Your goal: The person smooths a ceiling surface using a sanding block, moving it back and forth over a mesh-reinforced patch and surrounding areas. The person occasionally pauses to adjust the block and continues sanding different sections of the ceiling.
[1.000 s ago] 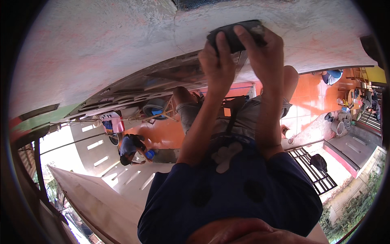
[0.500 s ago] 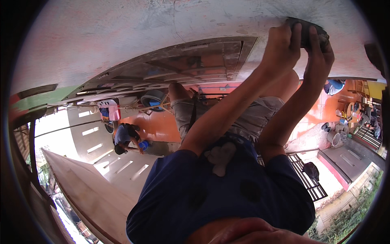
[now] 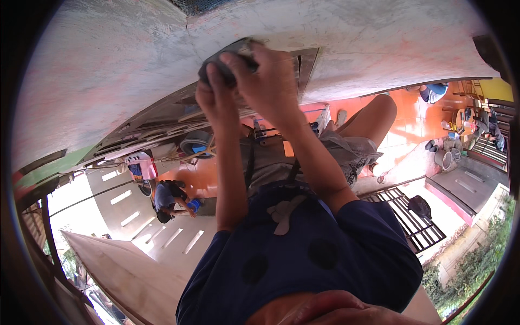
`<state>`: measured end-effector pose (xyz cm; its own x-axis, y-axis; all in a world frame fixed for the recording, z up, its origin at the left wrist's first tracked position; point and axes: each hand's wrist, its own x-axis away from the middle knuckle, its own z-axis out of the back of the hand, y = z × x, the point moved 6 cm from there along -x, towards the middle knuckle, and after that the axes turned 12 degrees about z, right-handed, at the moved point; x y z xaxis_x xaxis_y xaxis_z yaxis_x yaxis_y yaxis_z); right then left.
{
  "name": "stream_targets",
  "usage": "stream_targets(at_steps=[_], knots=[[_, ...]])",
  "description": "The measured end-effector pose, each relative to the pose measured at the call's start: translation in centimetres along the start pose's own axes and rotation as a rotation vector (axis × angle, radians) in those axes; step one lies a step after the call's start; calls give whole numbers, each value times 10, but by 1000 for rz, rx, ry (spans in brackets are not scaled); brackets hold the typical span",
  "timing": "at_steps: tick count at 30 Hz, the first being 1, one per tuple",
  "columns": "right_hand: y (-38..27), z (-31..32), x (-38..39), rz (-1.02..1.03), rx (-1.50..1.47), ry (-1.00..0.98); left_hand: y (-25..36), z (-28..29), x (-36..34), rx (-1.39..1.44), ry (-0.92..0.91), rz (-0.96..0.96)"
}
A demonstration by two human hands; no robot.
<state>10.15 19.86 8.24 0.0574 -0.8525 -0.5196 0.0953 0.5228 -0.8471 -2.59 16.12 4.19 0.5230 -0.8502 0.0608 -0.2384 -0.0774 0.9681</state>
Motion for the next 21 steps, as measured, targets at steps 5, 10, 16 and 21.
stream_targets(at_steps=[5,10,16,21], knots=[[47,185,-10,-126,-87,251,-27,-176,44,-455,-407,-194],[24,131,-22,-68,-2,-3,-27,-115,39,-264,-124,-166],[-5,-41,0,155,-63,-67,-15,55,-9,-190,129,10],[29,98,9,-39,-68,191,-16,-89,21,-413,-276,-118]])
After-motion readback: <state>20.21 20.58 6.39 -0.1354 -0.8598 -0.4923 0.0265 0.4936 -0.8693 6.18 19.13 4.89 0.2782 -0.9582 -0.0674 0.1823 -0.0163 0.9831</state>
